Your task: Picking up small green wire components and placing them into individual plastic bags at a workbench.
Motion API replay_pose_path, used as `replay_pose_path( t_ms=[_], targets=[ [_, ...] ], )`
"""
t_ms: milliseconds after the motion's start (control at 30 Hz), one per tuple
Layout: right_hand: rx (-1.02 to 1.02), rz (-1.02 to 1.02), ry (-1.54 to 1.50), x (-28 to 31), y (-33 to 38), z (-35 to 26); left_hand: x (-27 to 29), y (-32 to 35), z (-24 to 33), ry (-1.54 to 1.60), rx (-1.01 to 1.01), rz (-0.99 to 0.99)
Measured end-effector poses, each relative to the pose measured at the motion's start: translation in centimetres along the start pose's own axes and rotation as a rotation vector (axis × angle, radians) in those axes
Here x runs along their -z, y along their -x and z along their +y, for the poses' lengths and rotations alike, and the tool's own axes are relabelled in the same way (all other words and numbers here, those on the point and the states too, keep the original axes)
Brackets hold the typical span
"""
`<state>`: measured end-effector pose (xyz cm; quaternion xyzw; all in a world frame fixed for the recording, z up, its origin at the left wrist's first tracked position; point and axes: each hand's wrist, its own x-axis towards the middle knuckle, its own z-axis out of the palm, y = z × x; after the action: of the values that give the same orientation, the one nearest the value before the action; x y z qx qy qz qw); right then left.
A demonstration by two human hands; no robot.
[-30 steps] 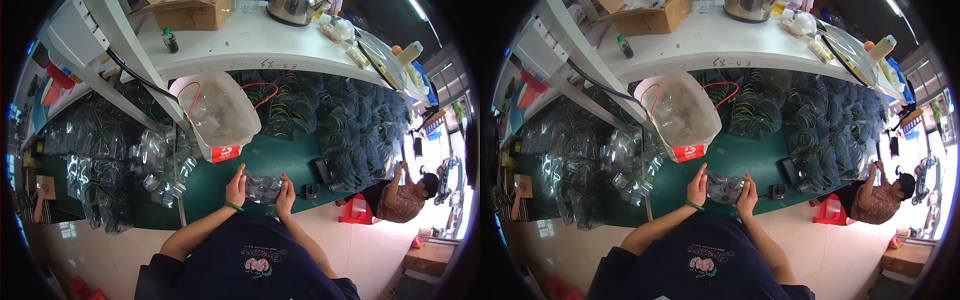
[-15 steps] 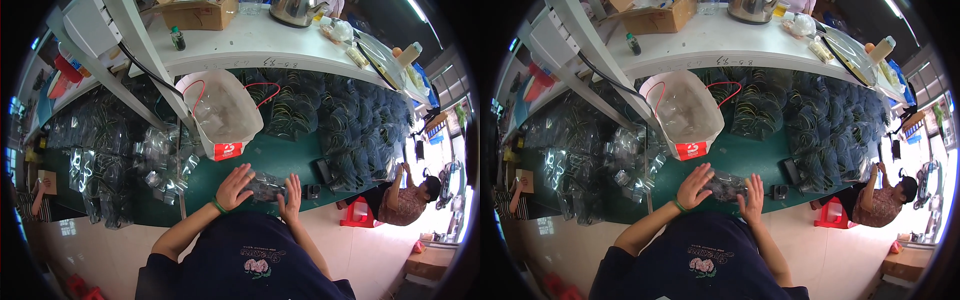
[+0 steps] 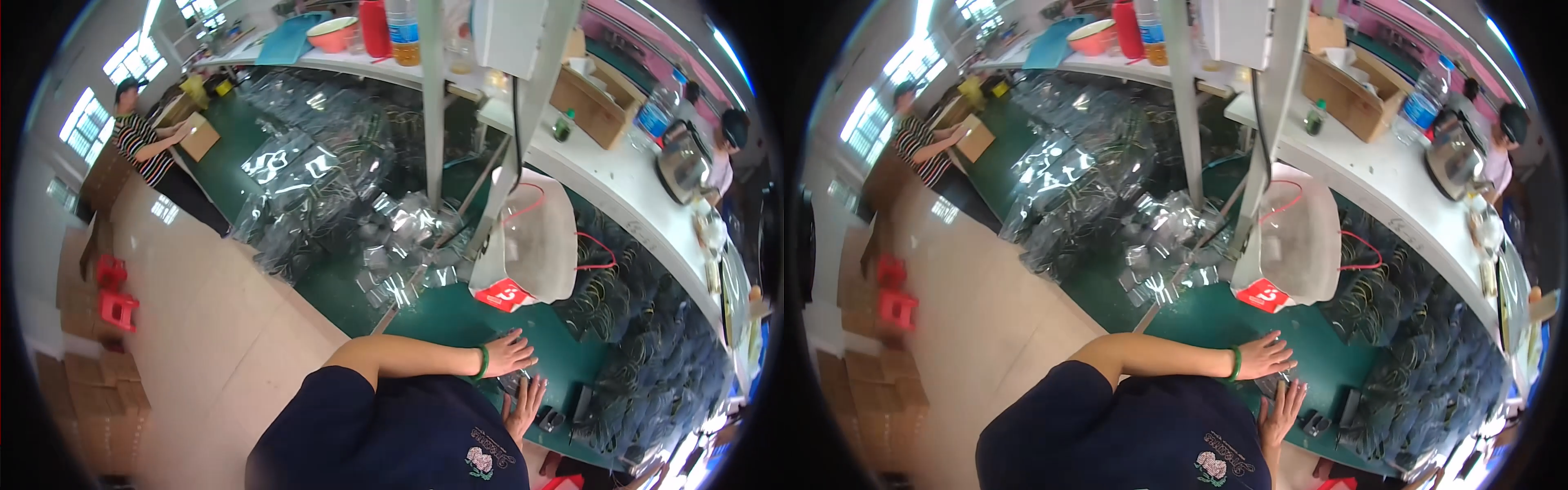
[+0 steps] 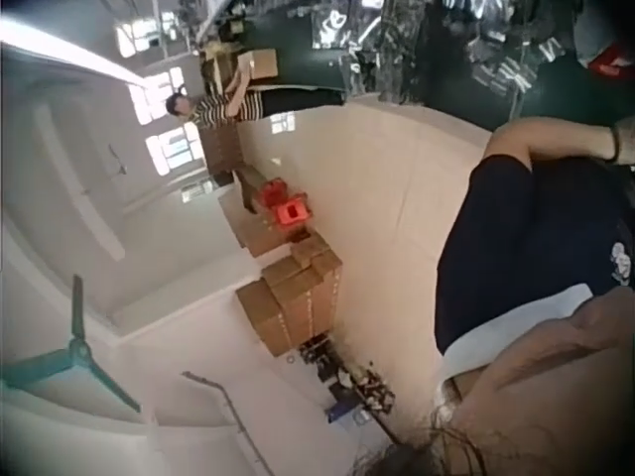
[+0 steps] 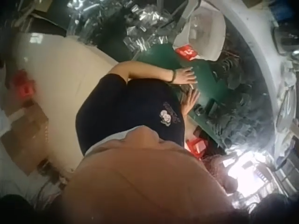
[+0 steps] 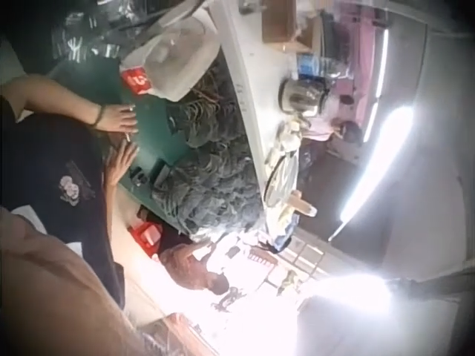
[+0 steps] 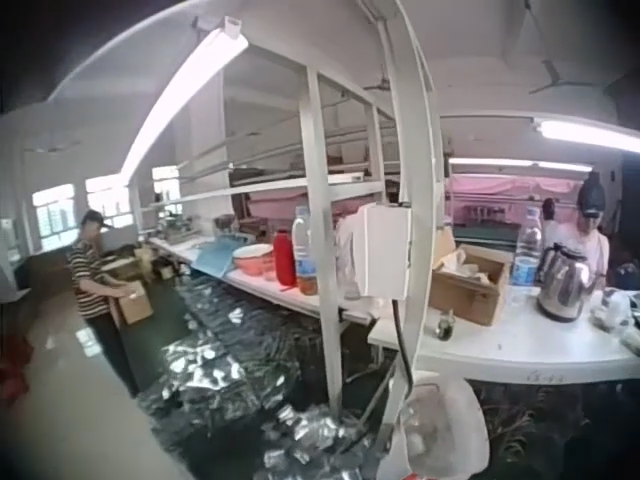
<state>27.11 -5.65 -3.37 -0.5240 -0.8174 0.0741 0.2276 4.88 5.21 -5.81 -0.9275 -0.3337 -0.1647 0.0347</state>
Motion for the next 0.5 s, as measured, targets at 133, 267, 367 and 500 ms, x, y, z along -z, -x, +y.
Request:
replay_pose_path(
  t_ms=[133,267,367,500],
  targets=[
    [-0.010,0.138,-0.075,1.6,-0.5,0.3,8.5,2.1,-0.9,-0.014,0.274,-0.095],
    [-0.049,0.115,-0.063,2.8,-1.6,0.0,21.0,10.3,-3.1,0.229,0.757,-0.018],
    [-0.084,0.096,-0.076,3.0,-2.6,-0.6,22.9,18.6,-4.4,-0.039,1.090,0.032],
    [-0.085,0.042,-0.125,2.4,-6.0,-1.4,22.1,32.2,-8.3,-0.226,1.398,0.041]
  ],
)
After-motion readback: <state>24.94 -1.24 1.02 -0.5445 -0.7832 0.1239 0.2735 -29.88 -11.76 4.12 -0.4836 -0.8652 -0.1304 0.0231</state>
